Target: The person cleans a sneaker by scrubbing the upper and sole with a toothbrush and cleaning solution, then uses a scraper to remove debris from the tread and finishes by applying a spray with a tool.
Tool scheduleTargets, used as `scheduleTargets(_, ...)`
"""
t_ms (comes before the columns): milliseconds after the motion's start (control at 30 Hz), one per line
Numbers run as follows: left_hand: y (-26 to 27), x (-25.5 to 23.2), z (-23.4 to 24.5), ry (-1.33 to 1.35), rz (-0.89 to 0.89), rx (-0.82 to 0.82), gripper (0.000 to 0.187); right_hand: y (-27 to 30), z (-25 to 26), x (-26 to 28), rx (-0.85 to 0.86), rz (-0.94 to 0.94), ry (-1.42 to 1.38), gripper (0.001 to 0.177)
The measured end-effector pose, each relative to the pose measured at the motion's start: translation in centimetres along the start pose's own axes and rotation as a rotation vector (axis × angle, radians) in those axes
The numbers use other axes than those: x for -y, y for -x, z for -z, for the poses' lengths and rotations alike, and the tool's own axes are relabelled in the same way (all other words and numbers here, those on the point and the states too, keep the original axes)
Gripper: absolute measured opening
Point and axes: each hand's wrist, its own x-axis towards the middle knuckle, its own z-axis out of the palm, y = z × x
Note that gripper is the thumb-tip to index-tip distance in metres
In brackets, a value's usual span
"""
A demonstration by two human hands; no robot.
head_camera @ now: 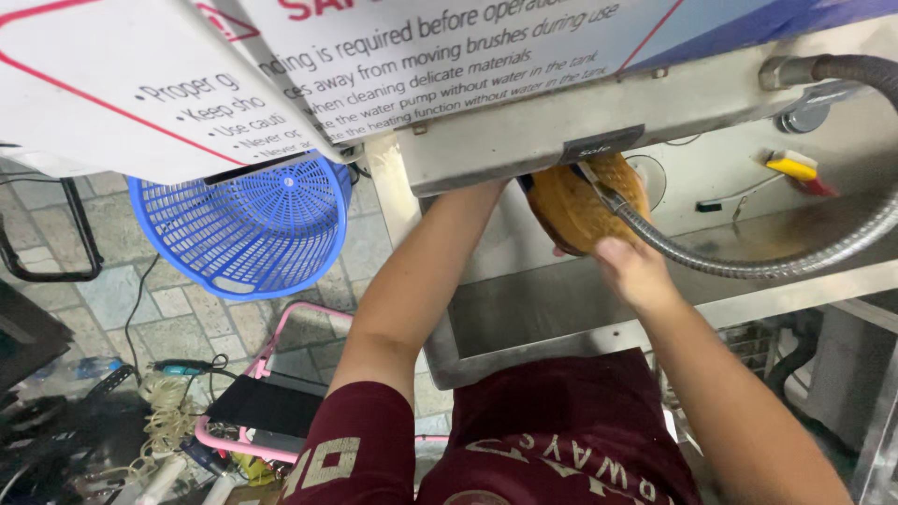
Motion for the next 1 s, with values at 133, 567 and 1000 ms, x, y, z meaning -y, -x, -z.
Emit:
scheduleTargets(133,-0.5,-2.5,1.2,-0.028,-0.097,-0.064,0.069,-2.9,-4.6,3.5,-0.034,0.313,0.619,0.069)
scheduleTargets(567,-1.3,-1.7,1.1,-0.128,-0.207,-0.139,0.063,-8.2,-6.9,4.4,-0.171,-0.191,0.446,0.020)
scheduleTargets(1000,-2.1,-0.8,2.1,-0.174,-0.186,-0.131,0.057,-7.3,-7.0,5.9,-0.119,-0.180,0.429,0.024)
